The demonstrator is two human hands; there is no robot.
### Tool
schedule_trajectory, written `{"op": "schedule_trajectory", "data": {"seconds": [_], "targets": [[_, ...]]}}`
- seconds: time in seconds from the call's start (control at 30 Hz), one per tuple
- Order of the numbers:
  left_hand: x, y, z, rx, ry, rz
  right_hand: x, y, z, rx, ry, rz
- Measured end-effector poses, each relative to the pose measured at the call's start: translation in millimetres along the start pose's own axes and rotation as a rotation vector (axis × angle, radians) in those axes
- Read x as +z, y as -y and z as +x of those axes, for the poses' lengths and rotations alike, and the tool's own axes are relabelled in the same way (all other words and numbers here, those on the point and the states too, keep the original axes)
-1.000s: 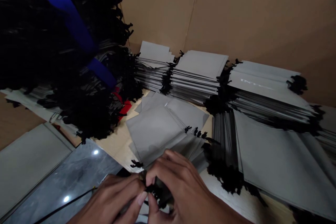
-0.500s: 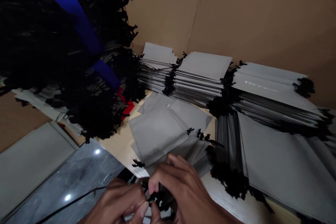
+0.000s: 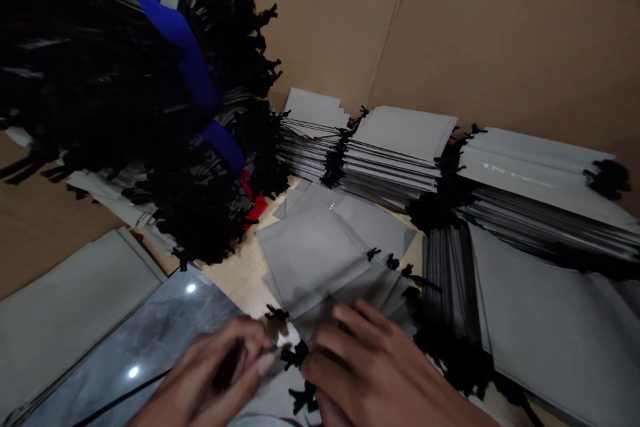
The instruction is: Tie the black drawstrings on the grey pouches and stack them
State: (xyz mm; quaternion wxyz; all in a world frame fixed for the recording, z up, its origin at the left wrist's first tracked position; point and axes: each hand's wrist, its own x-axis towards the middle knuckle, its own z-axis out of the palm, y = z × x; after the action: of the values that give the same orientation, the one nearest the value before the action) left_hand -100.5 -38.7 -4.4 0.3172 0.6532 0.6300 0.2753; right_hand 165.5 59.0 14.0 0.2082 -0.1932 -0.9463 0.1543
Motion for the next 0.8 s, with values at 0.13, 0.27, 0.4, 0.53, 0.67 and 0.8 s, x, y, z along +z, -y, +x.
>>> {"op": "schedule_trajectory", "data": {"seconds": [0.13,0.27,0.4,0.53,0.67,0.8], "targets": [[-5.3,6,12,0.024,-0.019,0.182,0,-6,-6,0.025,0.133,0.037],[6.7,10,26,0.116,-0.016,0.298,2,-11,-12,0.040,0.188,0.112],[12.5,13,31,0.174,-0.028,0.306,-11,-9,-6,0.152,0.133,0.249],[7.0,7,28,0.176,-0.047,0.267,-17,-6,15,0.254,0.071,0.137],[3.3,-5,25,0.080,0.008,0.101,-6,-7,42,0.190,0.186,0.002],[5.2,-11,24,-0.059,0.037,-0.157,5,-12,50,0.017,0.136,-0.136]]}}
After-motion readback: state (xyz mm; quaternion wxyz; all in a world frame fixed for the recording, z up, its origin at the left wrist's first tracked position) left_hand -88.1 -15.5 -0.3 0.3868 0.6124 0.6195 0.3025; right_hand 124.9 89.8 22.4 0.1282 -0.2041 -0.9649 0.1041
